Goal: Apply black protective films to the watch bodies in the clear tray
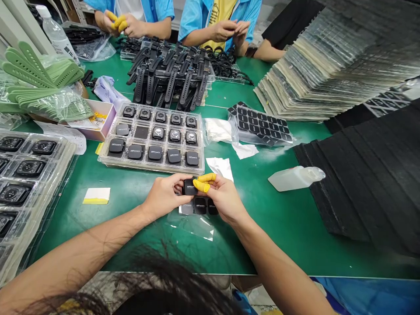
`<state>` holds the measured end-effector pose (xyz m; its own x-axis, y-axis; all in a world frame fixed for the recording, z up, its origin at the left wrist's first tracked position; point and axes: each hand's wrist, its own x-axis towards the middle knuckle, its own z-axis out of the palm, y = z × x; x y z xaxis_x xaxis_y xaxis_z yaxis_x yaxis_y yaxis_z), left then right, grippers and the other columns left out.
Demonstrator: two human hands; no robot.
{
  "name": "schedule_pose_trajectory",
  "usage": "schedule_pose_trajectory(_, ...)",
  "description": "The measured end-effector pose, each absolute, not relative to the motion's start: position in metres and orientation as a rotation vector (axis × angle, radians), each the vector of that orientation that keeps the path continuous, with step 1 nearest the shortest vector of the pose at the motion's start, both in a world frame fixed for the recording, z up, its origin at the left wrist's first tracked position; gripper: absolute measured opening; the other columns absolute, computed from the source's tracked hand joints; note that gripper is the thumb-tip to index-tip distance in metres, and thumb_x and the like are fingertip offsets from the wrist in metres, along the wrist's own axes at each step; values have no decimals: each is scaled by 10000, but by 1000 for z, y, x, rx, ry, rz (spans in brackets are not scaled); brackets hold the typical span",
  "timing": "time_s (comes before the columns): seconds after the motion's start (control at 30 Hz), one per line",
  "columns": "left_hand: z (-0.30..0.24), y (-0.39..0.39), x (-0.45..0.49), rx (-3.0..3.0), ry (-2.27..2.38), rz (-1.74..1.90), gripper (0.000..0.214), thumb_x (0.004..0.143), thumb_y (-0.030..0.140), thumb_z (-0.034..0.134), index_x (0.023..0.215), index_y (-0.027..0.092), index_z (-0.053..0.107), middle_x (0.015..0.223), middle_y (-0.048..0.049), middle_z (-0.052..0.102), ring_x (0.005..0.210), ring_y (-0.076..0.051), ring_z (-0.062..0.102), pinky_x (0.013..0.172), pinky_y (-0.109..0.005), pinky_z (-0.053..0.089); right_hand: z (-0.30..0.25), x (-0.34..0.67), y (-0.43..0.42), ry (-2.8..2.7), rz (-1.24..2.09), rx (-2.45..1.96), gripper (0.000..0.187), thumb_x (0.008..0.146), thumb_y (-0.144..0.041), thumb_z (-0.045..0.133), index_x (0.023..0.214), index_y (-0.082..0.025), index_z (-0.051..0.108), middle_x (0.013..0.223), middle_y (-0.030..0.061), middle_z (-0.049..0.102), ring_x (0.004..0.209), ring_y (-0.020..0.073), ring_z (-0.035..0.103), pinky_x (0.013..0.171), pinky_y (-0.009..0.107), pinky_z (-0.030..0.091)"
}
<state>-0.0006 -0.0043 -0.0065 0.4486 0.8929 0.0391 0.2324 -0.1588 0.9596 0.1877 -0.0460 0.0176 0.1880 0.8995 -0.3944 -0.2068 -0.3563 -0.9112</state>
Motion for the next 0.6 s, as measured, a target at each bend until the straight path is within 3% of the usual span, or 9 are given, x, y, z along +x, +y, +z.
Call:
schedule_pose_trajectory(0.27, -7, -6, 0, 1636, 969, 795, 499, 745, 221, 847, 1243, 198, 818, 919, -16, 864, 774, -189, 810, 816, -305, 689, 18, 188, -47, -761, 1353, -1462, 477, 529, -449, 1051, 817, -226, 743, 820, 15, 787, 723, 187, 737, 701, 320, 640)
schedule_pose_trajectory(0.43, -2, -5, -1, 1596, 940, 811, 497, 741, 209, 833, 1237, 180, 809, 897, -17, 857, 764, -184, 803, 793, -293, 682, 21, 193, -49, -911, 1201, -1622, 546, 627, -526, 988, 1009, -242, 721, 696, -38, 712, 539, 163, 672, 533, 291, 580)
schedule_pose_trajectory(0.6, 2, -4, -2, 1586, 875, 753, 515, 693, 174, 844, 1206, 166, 808, 902, -21, 860, 781, -190, 814, 791, -287, 685, 15, 184, -47, -1040, 1384, -1545, 500, 634, -548, 986, 868, -226, 683, 606, -34, 677, 493, 153, 641, 471, 249, 509)
